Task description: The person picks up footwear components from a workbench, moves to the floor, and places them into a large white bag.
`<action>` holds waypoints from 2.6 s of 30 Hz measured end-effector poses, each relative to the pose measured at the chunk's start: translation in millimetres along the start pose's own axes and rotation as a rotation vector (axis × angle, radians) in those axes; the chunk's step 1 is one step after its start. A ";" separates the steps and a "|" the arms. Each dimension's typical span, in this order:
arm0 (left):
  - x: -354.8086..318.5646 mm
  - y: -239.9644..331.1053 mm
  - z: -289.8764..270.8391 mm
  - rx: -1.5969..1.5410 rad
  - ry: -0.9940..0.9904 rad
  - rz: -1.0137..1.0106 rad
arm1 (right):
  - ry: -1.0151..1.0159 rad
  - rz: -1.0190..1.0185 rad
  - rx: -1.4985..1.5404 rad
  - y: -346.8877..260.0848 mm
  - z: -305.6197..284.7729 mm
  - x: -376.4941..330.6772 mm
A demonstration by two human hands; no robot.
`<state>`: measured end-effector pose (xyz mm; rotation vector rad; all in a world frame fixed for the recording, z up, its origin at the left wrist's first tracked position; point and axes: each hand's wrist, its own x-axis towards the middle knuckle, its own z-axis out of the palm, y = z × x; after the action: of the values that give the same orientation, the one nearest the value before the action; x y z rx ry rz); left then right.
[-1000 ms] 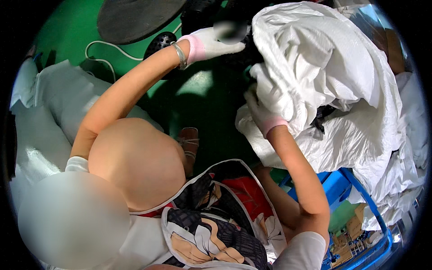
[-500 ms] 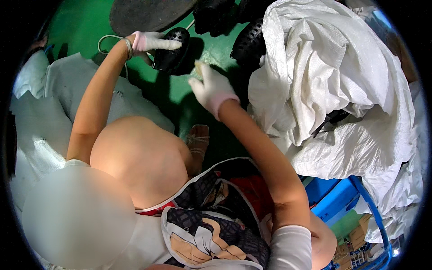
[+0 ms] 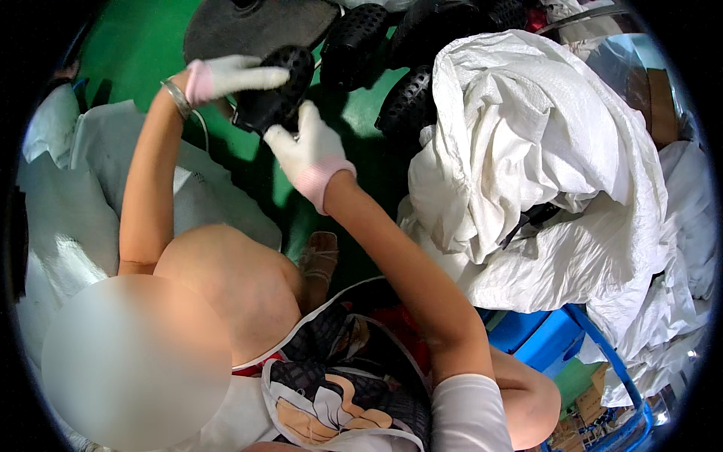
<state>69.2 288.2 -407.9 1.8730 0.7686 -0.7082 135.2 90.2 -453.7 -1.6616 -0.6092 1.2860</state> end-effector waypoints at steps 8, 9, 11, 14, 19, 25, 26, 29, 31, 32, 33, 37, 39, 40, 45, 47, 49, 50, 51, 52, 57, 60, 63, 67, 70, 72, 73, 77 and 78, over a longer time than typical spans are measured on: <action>11.7 88.4 -35.4 -0.037 0.098 0.251 | 0.350 -0.367 -0.380 -57.8 -79.5 0.4; 18.8 93.2 -33.0 -0.081 0.045 0.269 | 0.296 -0.330 -0.374 -57.3 -91.4 5.4; 49.5 86.9 -23.3 -0.188 -0.036 0.243 | 0.183 -0.207 -0.316 -53.7 -102.2 22.6; 78.9 75.5 -3.8 -0.041 0.030 0.294 | 0.158 -0.104 -0.249 -32.9 -110.9 34.7; 72.0 62.0 -2.0 -0.206 -0.021 0.175 | 0.399 0.009 -0.132 -21.3 -128.3 0.0; 84.0 57.3 -13.3 -0.363 -0.124 0.130 | 0.386 0.283 -0.572 20.4 -159.2 1.4; 82.9 62.3 -12.8 -0.376 -0.139 0.113 | 0.383 0.304 -0.447 24.0 -159.1 2.6; 84.2 58.3 -15.9 -0.391 -0.158 0.125 | 0.317 0.398 -0.039 27.8 -146.3 4.5; 83.2 57.1 -14.3 -0.390 -0.132 0.151 | 0.343 0.406 0.111 31.7 -136.9 3.4; 77.1 58.5 -11.4 -0.371 -0.102 0.184 | 0.358 0.410 0.185 34.6 -135.1 3.4; 74.0 59.3 -9.7 -0.352 -0.072 0.217 | 0.336 0.333 0.240 41.5 -135.8 6.1; 77.1 54.3 -3.3 -0.219 -0.074 0.188 | 0.266 0.191 0.404 57.7 -139.0 18.6; 85.7 44.5 11.6 -0.185 0.037 0.342 | 0.255 0.193 0.463 54.2 -134.5 21.9; 87.4 39.4 23.2 -0.185 0.152 0.435 | 0.240 0.167 0.489 52.9 -133.5 21.7; 79.2 40.0 28.1 -0.311 -0.125 0.357 | 0.097 0.093 0.474 54.8 -144.3 17.4; 80.6 36.6 32.3 -0.305 -0.066 0.333 | 0.136 0.073 0.483 57.5 -140.5 21.2; 89.8 30.5 35.0 -0.466 -0.019 0.304 | 0.181 0.055 0.516 57.3 -135.4 28.3; 91.9 31.4 31.4 -0.493 -0.126 0.240 | 0.221 0.068 0.520 56.4 -132.4 28.7; 93.8 32.4 24.8 -0.520 -0.233 0.174 | 0.260 0.082 0.524 55.2 -129.2 29.4; 94.6 32.1 19.5 -0.545 -0.339 0.106 | 0.297 0.096 0.528 53.5 -126.7 29.4; 57.5 36.3 24.5 -0.344 -0.032 0.260 | 0.277 0.083 0.506 81.5 -138.8 30.8; 48.5 34.9 21.5 -0.303 -0.018 0.253 | 0.341 0.160 0.451 58.9 -117.1 13.1; 36.2 57.6 22.3 -0.168 0.138 0.191 | 0.455 0.177 0.311 49.4 -112.0 -6.2; 33.2 65.4 19.1 0.034 0.415 0.306 | 0.215 -0.078 -0.235 43.8 -117.2 -41.8; 28.9 83.0 11.9 0.162 0.735 0.624 | -0.005 -0.117 -0.546 21.8 -131.6 -77.1; -3.5 129.9 36.4 0.094 0.668 0.828 | -0.139 -0.029 -0.590 -8.7 -150.3 -111.7; -27.8 161.3 53.9 0.135 0.641 0.919 | -0.156 0.143 -0.520 -12.7 -173.6 -127.5; -22.8 218.8 76.0 0.553 0.256 1.411 | 0.110 0.501 -0.365 -6.8 -256.3 -166.9; -20.7 234.1 85.6 0.650 0.115 1.354 | 0.173 0.585 -0.388 10.9 -283.6 -166.2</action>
<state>221.7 124.8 -295.6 2.4332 -0.8091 0.0785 342.8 -152.4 -374.5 -2.3633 -0.2804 1.4634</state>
